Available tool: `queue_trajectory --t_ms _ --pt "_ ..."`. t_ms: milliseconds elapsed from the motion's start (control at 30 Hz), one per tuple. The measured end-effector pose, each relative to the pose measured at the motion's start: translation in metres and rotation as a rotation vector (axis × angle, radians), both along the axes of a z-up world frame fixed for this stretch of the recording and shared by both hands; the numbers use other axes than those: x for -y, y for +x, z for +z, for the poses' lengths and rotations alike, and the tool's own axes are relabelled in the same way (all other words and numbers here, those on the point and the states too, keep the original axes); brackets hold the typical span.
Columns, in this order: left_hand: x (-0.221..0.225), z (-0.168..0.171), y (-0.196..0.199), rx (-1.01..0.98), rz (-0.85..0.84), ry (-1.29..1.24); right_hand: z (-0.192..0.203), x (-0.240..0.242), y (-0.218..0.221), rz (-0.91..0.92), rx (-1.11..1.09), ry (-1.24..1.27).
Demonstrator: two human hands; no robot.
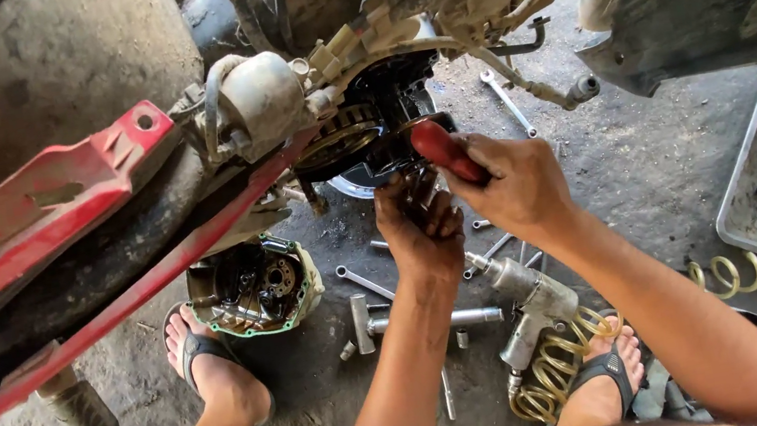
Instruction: The person works under a motorcycle on a lift, using a pneumatic impact wrench to loosen bolts on the engine case, then uses a red-handled screwdriver and a combination wrench on the engine components. They briefly rummage through a bucket of parts and fasteners before returning to work on the engine.
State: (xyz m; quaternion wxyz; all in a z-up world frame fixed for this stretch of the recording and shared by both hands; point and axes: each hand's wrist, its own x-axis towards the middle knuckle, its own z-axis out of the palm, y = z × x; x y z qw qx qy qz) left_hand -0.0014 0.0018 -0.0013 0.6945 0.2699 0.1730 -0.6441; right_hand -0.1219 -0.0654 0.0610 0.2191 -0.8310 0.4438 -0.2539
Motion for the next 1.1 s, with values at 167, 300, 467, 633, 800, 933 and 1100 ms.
queue_trajectory --t_ms 167,300,467,633,800,933,1100 --pt "-0.001 0.000 -0.004 0.023 0.034 0.077 -0.001 0.001 0.001 0.022 0.015 -0.065" --pt "-0.003 -0.005 -0.002 0.032 0.016 0.022 0.004 0.000 0.002 0.029 0.044 -0.041" --pt "-0.004 -0.001 -0.002 0.038 0.042 0.024 0.003 0.005 0.002 0.071 0.053 -0.056" --pt "-0.010 -0.013 -0.007 0.024 0.033 0.058 -0.009 0.002 -0.001 0.052 0.029 -0.038" --pt "-0.019 -0.015 -0.023 0.000 0.073 0.119 -0.022 -0.004 -0.012 0.187 0.019 -0.112" --pt "-0.023 -0.005 -0.037 -0.016 0.052 0.156 -0.011 -0.005 -0.010 0.188 0.076 -0.048" --pt "-0.022 0.004 -0.044 0.148 0.108 0.135 0.002 -0.005 -0.004 0.155 0.198 -0.012"
